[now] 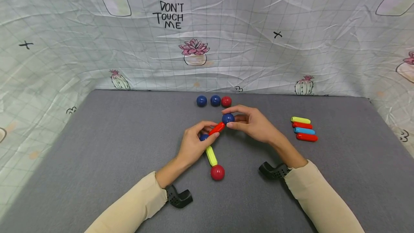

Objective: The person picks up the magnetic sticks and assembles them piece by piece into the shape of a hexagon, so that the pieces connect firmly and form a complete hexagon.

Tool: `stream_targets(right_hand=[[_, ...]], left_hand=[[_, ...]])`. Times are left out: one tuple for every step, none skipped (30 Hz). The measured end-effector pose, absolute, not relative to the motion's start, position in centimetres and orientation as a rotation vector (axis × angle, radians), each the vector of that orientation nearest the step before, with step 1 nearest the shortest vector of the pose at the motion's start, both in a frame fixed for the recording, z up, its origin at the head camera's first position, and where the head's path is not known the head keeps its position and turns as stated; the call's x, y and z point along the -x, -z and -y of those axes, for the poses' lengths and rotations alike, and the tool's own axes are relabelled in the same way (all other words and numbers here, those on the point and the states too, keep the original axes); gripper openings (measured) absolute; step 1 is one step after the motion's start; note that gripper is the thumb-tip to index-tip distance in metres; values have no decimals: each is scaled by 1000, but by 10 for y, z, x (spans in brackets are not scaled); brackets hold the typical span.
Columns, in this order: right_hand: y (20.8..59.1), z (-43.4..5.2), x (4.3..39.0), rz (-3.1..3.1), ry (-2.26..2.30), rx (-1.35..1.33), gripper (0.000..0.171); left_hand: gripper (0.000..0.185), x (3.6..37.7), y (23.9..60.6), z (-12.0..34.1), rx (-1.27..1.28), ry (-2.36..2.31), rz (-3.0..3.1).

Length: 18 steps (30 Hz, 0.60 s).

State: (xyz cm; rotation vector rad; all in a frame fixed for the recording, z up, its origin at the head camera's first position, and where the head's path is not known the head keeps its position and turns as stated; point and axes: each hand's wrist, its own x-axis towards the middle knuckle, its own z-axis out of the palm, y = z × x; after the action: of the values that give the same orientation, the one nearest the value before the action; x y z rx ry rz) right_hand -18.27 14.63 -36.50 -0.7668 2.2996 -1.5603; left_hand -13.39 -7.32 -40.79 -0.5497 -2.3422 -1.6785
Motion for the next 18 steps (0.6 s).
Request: stream_targets(right_hand=[[365,-146,183,-2304,1559,769,41],[365,-146,183,-2306,1558,771,41],[365,-146,182,-2307,1559,773,41],[366,-146,182,-2310,1559,772,40],[366,-146,182,-2312,1559,770,40],[366,-146,182,-2312,1558,769,40],[366,-146,182,-2312,1556,767,40],[366,-146,183,-2312,1556,764,40],[367,-146,183,-2312,1554,764,40],[367,-146,183,-2312,1552,766,40],[368,-146,183,-2311,1549,768,40],[368,-146,183,-2310,1548,771,40],[369,-146,184,-2308,1547,772,39],[370,-145,184,-2302,1550,774,39],[370,-145,184,-2294,1554,777,40],[371,-145,184,-2286,1560,775,40],[371,-145,184,-2276,1568,774,40],[372,-145,184,-2265,1578,773,40]], left_hand=[[22,134,408,73,546,1676,2346],[22,136,412,73,546,1677,2343],[23,136,412,73,541,1683,2343],[23,136,411,72,540,1689,2342],[23,136,410,72,540,1694,2340],[22,135,408,71,542,1699,2339],[22,132,403,71,544,1701,2338],[21,130,399,71,546,1702,2338],[21,128,395,70,547,1702,2340],[20,126,390,70,548,1702,2342],[20,124,385,70,550,1701,2343],[20,122,381,70,552,1699,2342],[19,120,378,69,551,1699,2343],[19,119,377,69,551,1702,2342],[19,119,376,69,550,1703,2343],[19,119,376,69,550,1705,2343],[20,119,376,69,552,1705,2342],[20,119,376,69,552,1706,2344]])
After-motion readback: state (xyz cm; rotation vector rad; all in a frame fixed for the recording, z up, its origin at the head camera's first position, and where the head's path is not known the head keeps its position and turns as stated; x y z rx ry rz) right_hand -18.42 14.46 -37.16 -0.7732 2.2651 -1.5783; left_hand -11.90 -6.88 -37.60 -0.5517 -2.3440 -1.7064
